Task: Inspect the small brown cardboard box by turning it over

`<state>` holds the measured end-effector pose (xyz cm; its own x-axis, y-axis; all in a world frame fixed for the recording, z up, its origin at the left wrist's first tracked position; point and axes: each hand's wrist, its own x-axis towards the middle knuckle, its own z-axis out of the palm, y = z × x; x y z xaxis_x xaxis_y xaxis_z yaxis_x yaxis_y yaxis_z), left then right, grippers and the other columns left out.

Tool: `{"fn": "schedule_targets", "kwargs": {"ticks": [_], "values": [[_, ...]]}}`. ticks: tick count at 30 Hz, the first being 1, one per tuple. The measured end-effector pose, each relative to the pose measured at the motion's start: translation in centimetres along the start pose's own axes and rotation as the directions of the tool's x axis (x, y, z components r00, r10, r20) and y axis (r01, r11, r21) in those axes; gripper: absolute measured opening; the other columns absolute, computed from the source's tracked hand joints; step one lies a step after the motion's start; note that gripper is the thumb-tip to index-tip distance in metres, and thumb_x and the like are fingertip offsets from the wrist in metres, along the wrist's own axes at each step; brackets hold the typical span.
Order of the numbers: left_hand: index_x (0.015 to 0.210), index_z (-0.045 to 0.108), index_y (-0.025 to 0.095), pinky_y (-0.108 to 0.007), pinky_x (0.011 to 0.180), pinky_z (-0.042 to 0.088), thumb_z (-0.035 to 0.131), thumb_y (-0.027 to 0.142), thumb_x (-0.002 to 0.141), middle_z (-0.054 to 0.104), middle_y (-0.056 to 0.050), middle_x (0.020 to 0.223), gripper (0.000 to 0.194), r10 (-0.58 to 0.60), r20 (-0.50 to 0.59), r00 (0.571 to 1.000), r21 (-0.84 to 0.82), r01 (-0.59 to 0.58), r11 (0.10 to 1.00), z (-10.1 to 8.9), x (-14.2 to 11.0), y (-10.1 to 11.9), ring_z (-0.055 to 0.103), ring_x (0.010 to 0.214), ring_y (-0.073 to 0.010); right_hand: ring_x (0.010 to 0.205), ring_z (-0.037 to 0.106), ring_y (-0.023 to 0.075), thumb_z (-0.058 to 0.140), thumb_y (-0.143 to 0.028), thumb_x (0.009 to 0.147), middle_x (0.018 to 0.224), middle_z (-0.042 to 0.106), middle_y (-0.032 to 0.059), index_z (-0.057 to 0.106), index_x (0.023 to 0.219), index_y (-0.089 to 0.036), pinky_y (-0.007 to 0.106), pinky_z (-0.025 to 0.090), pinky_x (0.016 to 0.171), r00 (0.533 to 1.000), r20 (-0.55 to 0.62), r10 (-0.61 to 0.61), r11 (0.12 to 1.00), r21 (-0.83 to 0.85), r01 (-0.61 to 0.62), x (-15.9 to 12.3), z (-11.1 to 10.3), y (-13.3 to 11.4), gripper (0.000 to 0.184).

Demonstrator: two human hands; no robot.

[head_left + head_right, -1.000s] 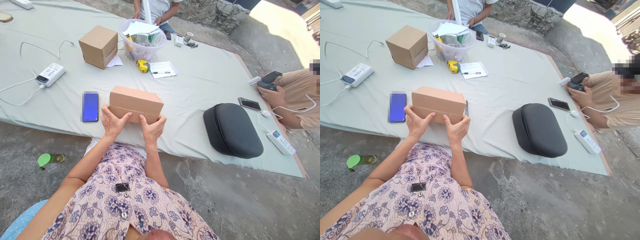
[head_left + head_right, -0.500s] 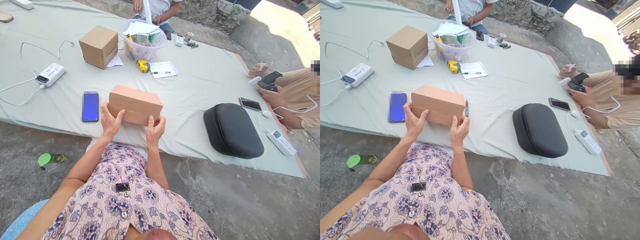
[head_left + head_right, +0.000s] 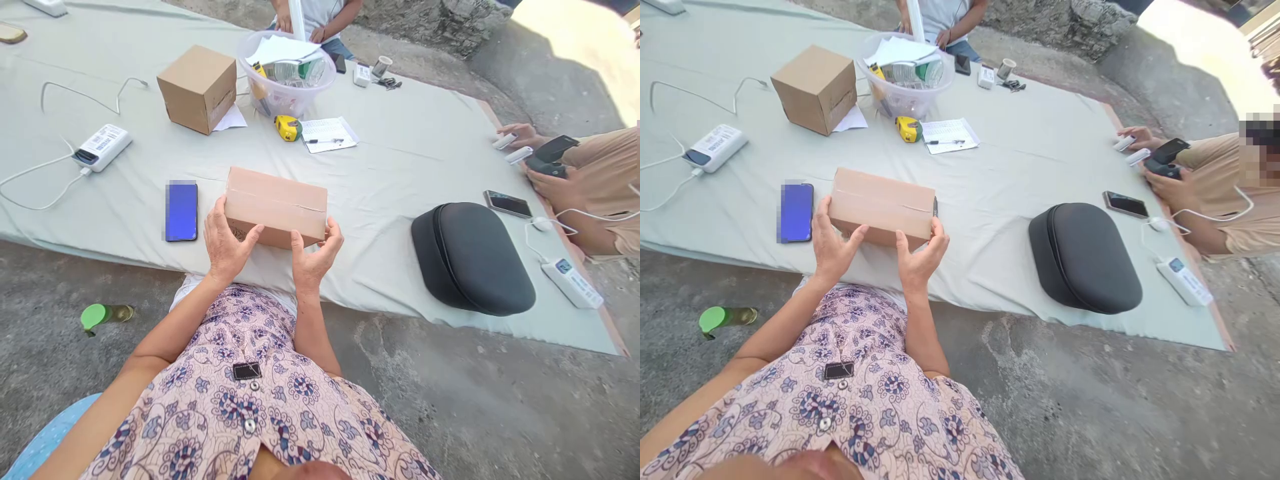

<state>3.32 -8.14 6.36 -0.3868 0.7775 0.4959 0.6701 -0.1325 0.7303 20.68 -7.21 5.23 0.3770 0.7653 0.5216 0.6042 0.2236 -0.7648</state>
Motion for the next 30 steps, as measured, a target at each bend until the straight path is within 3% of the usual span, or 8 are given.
{"fn": "schedule_targets", "kwargs": {"ticks": [4,9,12,15,21,26,30], "values": [[0.149,0.034,0.019,-0.057,0.123,0.036,0.078,0.074,0.071,0.049,-0.023,0.149,0.105,-0.061,0.03,0.998,-0.014,0.062,0.998,0.7,0.0,0.6,0.046,0.144,-0.0387,0.127,0.053,0.0328,0.062,-0.077,0.082,0.131,0.053,0.0177,0.041,0.139,-0.021,0.058,0.047,0.109,0.996,0.011,-0.084,0.99,-0.116,0.085,0.1,0.8,-0.3,0.083],[0.15,0.026,0.02,-0.057,0.125,0.033,0.084,0.07,0.066,0.041,-0.023,0.154,0.114,-0.123,0.045,0.991,-0.089,0.127,0.988,1.3,0.0,1.2,0.039,0.149,-0.0377,0.127,0.052,0.034,0.062,-0.081,0.08,0.13,0.055,0.0184,0.04,0.138,-0.02,0.06,0.046,0.11,0.996,-0.008,-0.085,0.983,-0.166,0.082,0.3,1.1,-0.7,0.087],[0.15,0.026,0.02,-0.056,0.126,0.033,0.083,0.067,0.07,0.041,-0.023,0.154,0.109,-0.114,0.044,0.992,-0.104,0.118,0.988,1.3,0.0,1.2,0.039,0.149,-0.0368,0.126,0.053,0.0319,0.063,-0.077,0.082,0.131,0.055,0.0179,0.042,0.136,-0.019,0.056,0.048,0.109,0.997,-0.022,-0.07,0.993,-0.093,0.068,0.3,1.0,-0.6,0.081],[0.15,0.028,0.02,-0.055,0.126,0.033,0.079,0.065,0.077,0.043,-0.023,0.153,0.099,-0.087,0.04,0.995,-0.113,0.091,0.989,1.3,0.0,0.7,0.04,0.148,-0.0358,0.121,0.057,0.0283,0.059,-0.069,0.088,0.133,0.055,0.0171,0.044,0.135,-0.02,0.05,0.051,0.103,1.0,0.006,0.022,0.999,0.025,-0.022,0.3,0.7,-0.2,0.07],[0.151,0.033,0.022,-0.052,0.126,0.033,0.056,0.065,0.094,0.048,-0.02,0.151,0.075,-0.024,0.025,0.999,-0.135,0.028,0.99,1.1,0.2,-0.4,0.045,0.145,-0.0319,0.104,0.064,0.0198,0.048,-0.059,0.096,0.118,0.062,0.0121,0.051,0.127,-0.02,0.037,0.055,0.092,0.983,0.0,0.185,0.954,0.24,-0.18,0.5,0.2,0.7,0.05],[0.151,0.036,0.023,-0.049,0.124,0.036,0.047,0.06,0.099,0.049,-0.018,0.152,0.064,-0.01,0.04,0.999,-0.159,0.016,0.987,0.8,0.4,-1.0,0.046,0.145,-0.0289,0.097,0.065,0.0181,0.052,-0.062,0.091,0.104,0.066,0.0085,0.059,0.104,-0.018,0.035,0.056,0.091,0.977,-0.042,0.209,0.92,0.346,-0.182,0.5,0.6,2.2,0.046],[0.151,0.036,0.025,-0.046,0.116,0.046,0.049,0.062,0.098,0.048,-0.018,0.154,0.066,-0.045,0.061,0.997,-0.214,0.057,0.975,0.7,0.4,-1.9,0.047,0.145,-0.0287,0.086,0.064,0.0165,0.061,-0.06,0.084,0.091,0.068,0.0049,0.062,0.093,-0.018,0.033,0.056,0.084,0.967,0.047,0.25,0.905,0.342,-0.251,-0.1,0.4,4.1,0.043]]}}
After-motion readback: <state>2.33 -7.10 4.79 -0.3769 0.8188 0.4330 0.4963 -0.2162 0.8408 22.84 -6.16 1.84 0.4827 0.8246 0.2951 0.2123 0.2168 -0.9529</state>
